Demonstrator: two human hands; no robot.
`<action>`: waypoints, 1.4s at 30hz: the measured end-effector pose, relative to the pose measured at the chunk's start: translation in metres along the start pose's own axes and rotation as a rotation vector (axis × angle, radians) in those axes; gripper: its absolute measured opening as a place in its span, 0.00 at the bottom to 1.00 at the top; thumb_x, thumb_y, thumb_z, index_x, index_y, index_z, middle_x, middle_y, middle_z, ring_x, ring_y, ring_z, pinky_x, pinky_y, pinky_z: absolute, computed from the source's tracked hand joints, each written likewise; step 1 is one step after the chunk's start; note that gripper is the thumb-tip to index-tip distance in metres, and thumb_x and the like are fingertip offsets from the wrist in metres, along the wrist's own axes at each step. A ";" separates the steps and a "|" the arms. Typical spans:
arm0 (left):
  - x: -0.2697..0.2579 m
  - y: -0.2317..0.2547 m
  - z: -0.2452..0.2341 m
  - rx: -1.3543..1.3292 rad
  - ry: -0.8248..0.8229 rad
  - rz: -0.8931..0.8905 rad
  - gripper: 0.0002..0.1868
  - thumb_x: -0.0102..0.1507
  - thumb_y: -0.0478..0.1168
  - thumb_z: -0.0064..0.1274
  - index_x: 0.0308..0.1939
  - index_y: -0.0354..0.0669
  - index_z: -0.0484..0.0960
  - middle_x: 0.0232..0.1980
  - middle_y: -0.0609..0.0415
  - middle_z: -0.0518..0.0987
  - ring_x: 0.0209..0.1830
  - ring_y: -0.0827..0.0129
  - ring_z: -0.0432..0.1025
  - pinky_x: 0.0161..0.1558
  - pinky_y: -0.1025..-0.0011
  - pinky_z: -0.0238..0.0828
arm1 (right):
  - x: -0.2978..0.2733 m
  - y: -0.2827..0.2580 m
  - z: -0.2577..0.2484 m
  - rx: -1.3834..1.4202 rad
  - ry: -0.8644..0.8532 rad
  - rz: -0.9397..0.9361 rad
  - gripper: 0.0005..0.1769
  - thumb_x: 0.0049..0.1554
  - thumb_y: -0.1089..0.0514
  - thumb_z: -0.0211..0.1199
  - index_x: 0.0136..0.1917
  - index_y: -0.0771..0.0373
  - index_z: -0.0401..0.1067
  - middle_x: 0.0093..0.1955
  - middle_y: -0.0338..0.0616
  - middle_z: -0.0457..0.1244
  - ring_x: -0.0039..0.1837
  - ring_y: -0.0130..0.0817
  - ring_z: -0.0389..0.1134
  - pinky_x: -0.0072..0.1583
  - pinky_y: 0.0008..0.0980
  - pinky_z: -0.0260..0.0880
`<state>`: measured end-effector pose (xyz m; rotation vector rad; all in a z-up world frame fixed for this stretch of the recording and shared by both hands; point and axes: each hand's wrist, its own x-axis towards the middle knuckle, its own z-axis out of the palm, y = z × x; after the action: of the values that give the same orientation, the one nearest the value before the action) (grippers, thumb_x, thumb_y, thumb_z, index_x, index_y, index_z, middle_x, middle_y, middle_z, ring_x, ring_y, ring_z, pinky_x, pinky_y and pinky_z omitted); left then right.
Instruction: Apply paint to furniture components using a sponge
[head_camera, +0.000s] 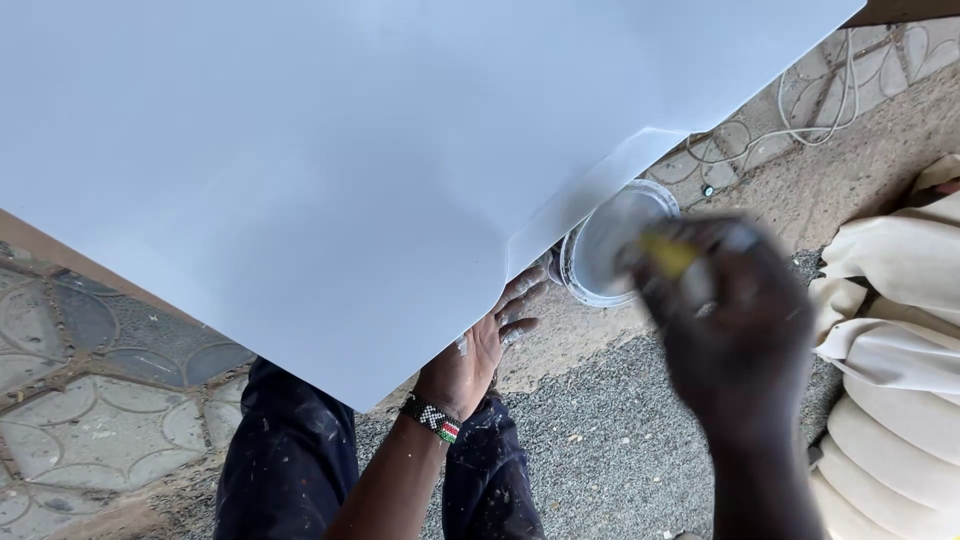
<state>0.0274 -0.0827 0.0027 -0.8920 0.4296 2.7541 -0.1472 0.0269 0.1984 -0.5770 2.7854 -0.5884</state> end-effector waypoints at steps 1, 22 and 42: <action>-0.001 0.000 0.001 0.001 0.002 -0.004 0.35 0.81 0.64 0.39 0.85 0.51 0.77 0.90 0.40 0.78 0.87 0.49 0.75 0.73 0.51 0.74 | 0.008 0.004 0.005 0.002 -0.001 0.004 0.13 0.75 0.59 0.81 0.60 0.70 0.80 0.63 0.56 0.74 0.65 0.50 0.77 0.68 0.46 0.75; 0.004 -0.022 -0.009 0.079 0.200 -0.125 0.41 0.78 0.67 0.36 0.81 0.44 0.81 0.78 0.38 0.88 0.78 0.51 0.82 0.66 0.55 0.78 | 0.053 0.003 0.010 0.351 -0.012 -0.201 0.17 0.78 0.77 0.54 0.50 0.69 0.78 0.59 0.56 0.75 0.60 0.44 0.78 0.61 0.41 0.79; 0.026 -0.012 0.024 0.160 0.110 -0.197 0.50 0.77 0.73 0.44 0.93 0.45 0.68 0.87 0.39 0.79 0.82 0.48 0.75 0.69 0.55 0.71 | -0.007 0.152 0.021 0.691 0.169 0.690 0.17 0.73 0.64 0.68 0.73 0.64 0.73 0.54 0.46 0.72 0.46 0.25 0.70 0.46 0.23 0.65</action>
<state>-0.0027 -0.0608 0.0038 -0.9913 0.5418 2.4633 -0.1844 0.1505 0.1152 0.5631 2.4183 -1.3429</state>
